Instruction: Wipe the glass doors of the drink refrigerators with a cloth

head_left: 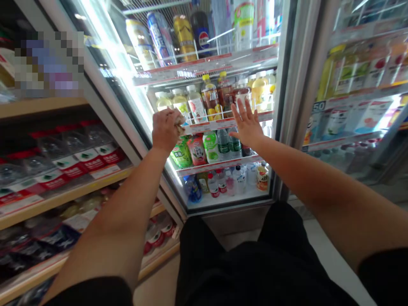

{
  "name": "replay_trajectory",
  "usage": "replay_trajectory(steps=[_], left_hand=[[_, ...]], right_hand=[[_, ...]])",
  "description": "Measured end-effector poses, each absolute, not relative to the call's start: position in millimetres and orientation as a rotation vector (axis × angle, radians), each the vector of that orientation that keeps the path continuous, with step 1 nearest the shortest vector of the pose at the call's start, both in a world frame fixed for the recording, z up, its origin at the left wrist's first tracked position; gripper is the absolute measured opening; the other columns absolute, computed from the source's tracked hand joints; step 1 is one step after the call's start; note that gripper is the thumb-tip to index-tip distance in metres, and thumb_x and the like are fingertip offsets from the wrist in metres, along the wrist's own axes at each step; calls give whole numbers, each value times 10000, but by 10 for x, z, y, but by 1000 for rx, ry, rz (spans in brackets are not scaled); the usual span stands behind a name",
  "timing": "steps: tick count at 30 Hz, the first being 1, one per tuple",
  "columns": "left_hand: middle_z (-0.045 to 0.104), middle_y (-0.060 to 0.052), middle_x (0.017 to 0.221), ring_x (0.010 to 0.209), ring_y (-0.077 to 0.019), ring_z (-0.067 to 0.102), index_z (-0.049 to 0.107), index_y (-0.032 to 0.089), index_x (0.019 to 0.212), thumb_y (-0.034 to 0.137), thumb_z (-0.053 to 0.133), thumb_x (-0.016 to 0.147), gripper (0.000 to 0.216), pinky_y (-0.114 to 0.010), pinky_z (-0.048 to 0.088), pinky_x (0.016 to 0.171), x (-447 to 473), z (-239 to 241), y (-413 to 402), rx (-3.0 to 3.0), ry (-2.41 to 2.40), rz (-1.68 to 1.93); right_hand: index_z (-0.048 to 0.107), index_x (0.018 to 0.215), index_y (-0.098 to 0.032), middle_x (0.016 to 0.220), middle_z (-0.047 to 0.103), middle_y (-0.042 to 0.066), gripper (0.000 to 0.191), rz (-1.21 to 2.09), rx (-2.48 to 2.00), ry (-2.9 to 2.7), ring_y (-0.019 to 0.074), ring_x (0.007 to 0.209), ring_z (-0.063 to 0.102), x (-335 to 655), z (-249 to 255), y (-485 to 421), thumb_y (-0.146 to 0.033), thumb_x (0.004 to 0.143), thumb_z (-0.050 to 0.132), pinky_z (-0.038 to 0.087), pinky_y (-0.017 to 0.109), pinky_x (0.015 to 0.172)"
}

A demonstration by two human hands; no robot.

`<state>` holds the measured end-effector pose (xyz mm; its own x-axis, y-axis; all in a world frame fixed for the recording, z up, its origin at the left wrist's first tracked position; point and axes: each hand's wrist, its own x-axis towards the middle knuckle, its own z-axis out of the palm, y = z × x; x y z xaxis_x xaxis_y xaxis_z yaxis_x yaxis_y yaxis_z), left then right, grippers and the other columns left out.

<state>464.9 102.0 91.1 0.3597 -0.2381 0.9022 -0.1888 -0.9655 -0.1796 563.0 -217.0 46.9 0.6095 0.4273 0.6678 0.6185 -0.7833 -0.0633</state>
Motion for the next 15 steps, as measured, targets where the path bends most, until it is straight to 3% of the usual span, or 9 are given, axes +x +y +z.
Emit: replay_trajectory(steps=[4, 8, 11, 15], left_hand=[[673, -58, 1229, 1199, -260, 571, 675, 254, 1229, 356, 481, 990, 324, -493, 480, 1070, 4633, 810, 1023, -2564, 492, -1544], [633, -95, 1282, 1251, -288, 527, 666, 243, 1223, 342, 456, 1007, 317, -586, 431, 1096, 4596, 990, 1188, -2506, 331, -1761], [620, -92, 1297, 1282, -299, 513, 666, 265, 1218, 329, 477, 1006, 291, -596, 421, 1096, 4564, 925, 1232, -2509, 232, -1861], [662, -84, 1209, 1213, -299, 575, 689, 278, 1169, 264, 519, 936, 289, -568, 475, 1073, 4524, 652, 1226, -2593, 408, -1626]], right_hand=[[-61, 1702, -223, 1791, -63, 48, 1111, -940, -2528, -872, 385, 1638, -105, 5663, 455, -2167, -347, 908, 706, 52, 676, 1316], [-115, 1693, -256, 1790, -75, 28, 1127, -952, -2499, -889, 390, 1635, -113, 5691, 441, -2175, -346, 913, 693, 43, 686, 1312], [-56, 1704, -223, 1790, -68, 42, 1092, -946, -2510, -875, 395, 1635, -110, 5670, 448, -2174, -348, 918, 691, 39, 682, 1310], [13, 1710, -189, 1785, -76, 59, 1068, -934, -2524, -863, 388, 1636, -107, 5645, 455, -2161, -338, 909, 703, 44, 669, 1313]])
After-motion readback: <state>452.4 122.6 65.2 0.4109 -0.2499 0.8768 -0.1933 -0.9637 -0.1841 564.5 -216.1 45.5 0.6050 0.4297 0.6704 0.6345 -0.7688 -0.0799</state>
